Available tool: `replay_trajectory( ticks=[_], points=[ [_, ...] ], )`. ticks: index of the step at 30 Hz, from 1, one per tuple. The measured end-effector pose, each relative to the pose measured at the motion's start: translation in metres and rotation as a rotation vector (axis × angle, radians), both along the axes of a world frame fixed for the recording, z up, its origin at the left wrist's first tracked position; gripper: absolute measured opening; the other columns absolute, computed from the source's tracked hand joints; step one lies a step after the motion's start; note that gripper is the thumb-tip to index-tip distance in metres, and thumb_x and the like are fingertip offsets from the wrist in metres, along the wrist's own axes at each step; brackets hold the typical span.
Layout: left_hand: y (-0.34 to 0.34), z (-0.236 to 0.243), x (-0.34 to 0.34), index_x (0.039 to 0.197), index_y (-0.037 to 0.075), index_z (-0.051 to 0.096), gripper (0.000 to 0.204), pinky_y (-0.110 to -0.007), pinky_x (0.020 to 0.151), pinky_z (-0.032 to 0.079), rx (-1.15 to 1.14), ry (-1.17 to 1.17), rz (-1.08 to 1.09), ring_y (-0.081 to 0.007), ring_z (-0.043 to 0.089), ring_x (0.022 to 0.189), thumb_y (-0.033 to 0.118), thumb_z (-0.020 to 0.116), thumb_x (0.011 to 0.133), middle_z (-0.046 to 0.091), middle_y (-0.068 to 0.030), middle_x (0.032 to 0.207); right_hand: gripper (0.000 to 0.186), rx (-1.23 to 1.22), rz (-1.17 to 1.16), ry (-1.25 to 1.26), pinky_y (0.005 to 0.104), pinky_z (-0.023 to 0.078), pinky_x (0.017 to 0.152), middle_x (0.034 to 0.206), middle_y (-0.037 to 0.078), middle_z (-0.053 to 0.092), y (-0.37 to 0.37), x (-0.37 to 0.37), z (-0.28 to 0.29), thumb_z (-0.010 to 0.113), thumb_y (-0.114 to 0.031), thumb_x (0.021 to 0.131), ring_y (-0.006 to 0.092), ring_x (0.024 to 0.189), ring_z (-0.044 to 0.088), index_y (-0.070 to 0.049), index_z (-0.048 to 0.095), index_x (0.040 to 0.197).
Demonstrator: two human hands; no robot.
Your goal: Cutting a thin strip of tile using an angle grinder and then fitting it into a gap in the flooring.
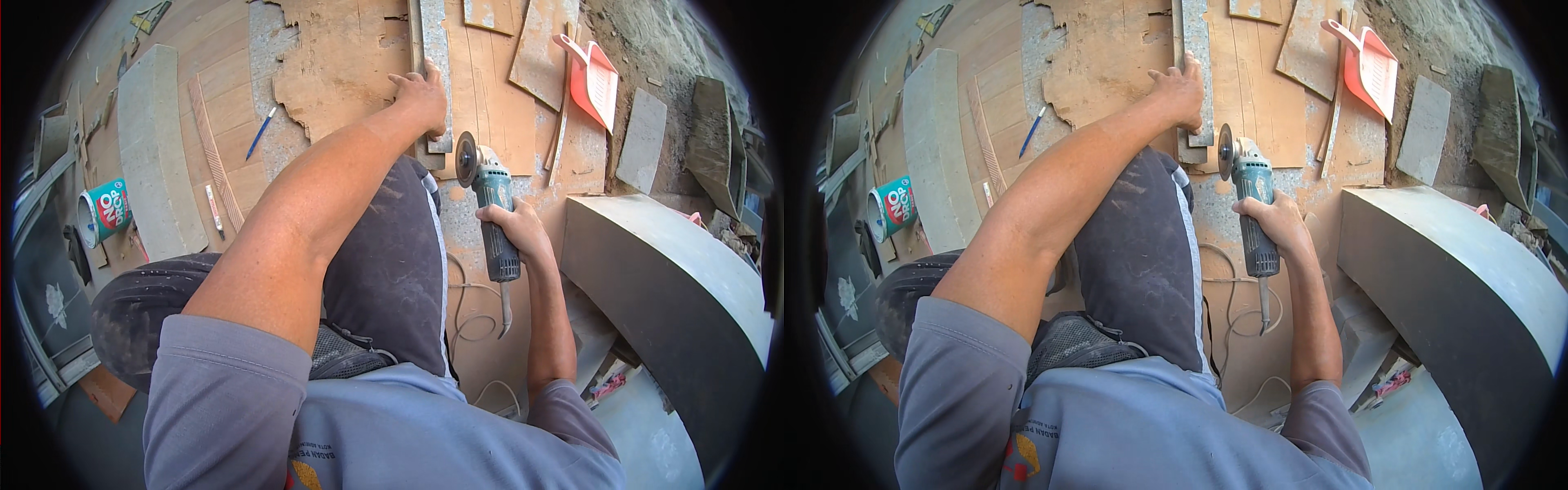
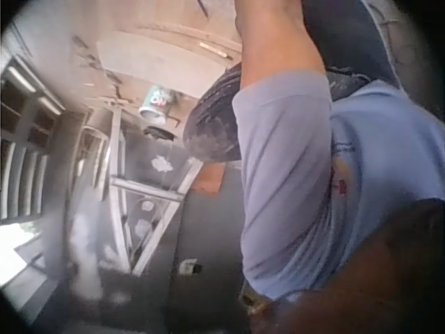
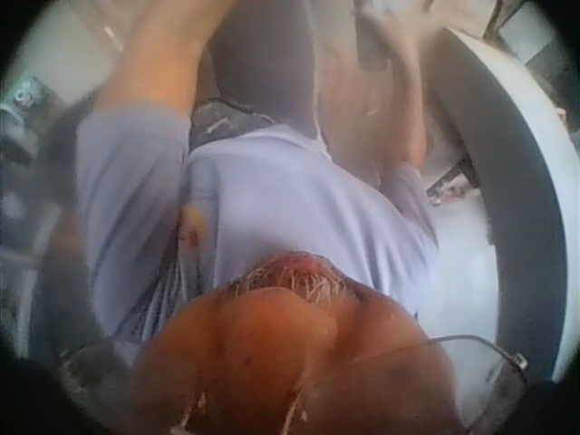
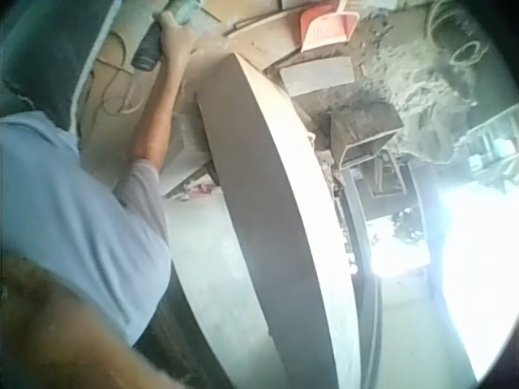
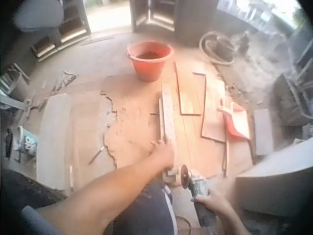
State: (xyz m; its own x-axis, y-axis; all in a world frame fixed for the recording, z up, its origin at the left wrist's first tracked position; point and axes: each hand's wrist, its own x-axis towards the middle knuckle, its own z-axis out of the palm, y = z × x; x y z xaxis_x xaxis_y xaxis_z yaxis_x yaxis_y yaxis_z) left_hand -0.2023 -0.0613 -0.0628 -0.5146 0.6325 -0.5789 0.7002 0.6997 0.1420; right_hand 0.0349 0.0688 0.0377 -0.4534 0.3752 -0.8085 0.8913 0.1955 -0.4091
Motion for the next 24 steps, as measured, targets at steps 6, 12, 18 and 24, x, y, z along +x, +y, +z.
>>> replay_trajectory(
  ticks=[6,12,18,24],
  points=[
    [0.001,0.0,0.0,0.159,-0.005,0.045,0.106,-0.08,0.112,0.038,-0.002,0.001,0.004,-0.0545,0.044,0.147,0.046,0.088,0.078,0.015,-0.0321,0.175,0.048,-0.01,-0.007,0.007,0.0331,0.054,0.056,0.082,0.013,0.07,-0.003,-0.014,-0.002,0.083,-0.03,0.078,0.0177,0.063,0.067,0.009,0.068,0.1],
    [-0.001,0.0,0.001,0.163,-0.012,0.028,0.127,-0.078,0.112,0.04,-0.005,0.014,-0.002,-0.052,0.049,0.143,0.049,0.093,0.071,0.017,-0.0336,0.174,0.048,-0.065,0.05,-0.002,0.0326,0.054,0.056,0.083,0.012,0.07,0.004,-0.027,-0.011,0.082,-0.03,0.079,0.0177,0.063,0.067,0.01,0.069,0.103],
    [-0.001,0.001,0.002,0.161,-0.012,0.033,0.118,-0.079,0.112,0.04,0.005,0.018,-0.01,-0.0526,0.049,0.143,0.043,0.089,0.074,0.019,-0.0334,0.173,0.049,-0.06,0.032,0.032,0.0321,0.055,0.055,0.082,0.012,0.069,0.004,-0.045,-0.008,0.082,-0.03,0.08,0.0174,0.061,0.066,0.011,0.068,0.103],
    [-0.003,-0.002,0.003,0.16,-0.013,0.035,0.116,-0.078,0.111,0.04,0.031,0.05,-0.001,-0.053,0.049,0.142,0.043,0.088,0.074,0.02,-0.0339,0.173,0.045,-0.073,0.005,0.056,0.0319,0.054,0.054,0.08,0.011,0.068,0.01,-0.064,-0.016,0.082,-0.03,0.081,0.017,0.06,0.066,0.009,0.069,0.1]
  ],
)
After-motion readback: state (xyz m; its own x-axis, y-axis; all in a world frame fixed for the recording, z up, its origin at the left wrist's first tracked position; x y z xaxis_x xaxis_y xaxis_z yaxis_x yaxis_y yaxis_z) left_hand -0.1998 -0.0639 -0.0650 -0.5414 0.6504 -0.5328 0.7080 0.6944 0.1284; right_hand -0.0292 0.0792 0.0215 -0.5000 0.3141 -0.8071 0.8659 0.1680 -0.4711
